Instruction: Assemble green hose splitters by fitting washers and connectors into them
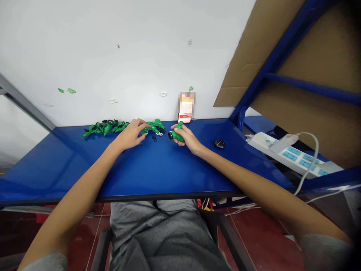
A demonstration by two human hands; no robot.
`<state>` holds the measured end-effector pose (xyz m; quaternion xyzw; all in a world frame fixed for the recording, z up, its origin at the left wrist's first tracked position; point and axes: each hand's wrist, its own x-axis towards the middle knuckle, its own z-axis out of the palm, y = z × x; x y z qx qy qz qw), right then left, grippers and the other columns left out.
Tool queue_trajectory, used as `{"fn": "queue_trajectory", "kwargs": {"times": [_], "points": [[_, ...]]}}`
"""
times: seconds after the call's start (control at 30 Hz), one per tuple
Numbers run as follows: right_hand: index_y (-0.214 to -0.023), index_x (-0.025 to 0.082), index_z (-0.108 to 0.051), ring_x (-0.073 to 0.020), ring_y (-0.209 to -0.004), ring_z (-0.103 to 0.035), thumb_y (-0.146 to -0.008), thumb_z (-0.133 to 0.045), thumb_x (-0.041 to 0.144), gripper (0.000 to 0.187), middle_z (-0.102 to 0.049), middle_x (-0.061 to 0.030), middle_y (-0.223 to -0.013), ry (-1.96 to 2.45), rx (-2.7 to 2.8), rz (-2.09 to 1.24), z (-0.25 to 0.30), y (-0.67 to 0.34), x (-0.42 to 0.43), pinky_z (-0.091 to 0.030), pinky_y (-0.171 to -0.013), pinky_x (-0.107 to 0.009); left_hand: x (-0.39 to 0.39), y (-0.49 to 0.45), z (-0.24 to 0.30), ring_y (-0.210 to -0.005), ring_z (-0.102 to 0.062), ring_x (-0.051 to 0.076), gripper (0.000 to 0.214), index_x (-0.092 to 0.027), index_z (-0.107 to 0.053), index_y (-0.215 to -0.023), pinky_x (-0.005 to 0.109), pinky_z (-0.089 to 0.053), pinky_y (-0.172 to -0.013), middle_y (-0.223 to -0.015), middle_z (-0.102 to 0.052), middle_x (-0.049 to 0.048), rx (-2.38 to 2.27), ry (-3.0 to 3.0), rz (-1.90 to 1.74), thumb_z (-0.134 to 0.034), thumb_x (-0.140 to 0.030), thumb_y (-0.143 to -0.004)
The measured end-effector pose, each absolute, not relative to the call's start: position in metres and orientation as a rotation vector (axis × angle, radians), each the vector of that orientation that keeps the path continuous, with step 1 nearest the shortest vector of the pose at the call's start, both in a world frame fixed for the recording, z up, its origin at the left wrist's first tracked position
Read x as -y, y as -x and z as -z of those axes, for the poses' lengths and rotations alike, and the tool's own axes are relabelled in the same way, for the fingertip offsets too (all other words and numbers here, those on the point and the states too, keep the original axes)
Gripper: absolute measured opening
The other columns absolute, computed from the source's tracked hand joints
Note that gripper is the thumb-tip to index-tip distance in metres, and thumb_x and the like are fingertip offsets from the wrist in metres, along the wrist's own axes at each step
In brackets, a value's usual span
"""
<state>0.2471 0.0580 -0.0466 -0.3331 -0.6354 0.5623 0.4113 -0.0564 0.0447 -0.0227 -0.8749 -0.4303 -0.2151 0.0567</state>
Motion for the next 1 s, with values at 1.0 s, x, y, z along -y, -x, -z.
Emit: {"fn": "queue_trajectory", "kwargs": {"times": [1.0], "points": [[-0.102,0.024,-0.055,-0.0252,-0.076,-0.07,-0.091,-0.063,0.061,0.039,-0.073,-0.0066,-0.082,0.807,1.49,-1.429,0.038,-0.26,-0.073,-0.057,-0.072,-0.038,-0.037,0.067,-0.002,-0.079,-0.07,0.024,0.025,-0.02,-0.08,-0.092,0.034,-0.051,-0.078,-0.085,-0.079,0.0063,1.571,2.735,0.302,-0.059,-0.033,-0.095]]}}
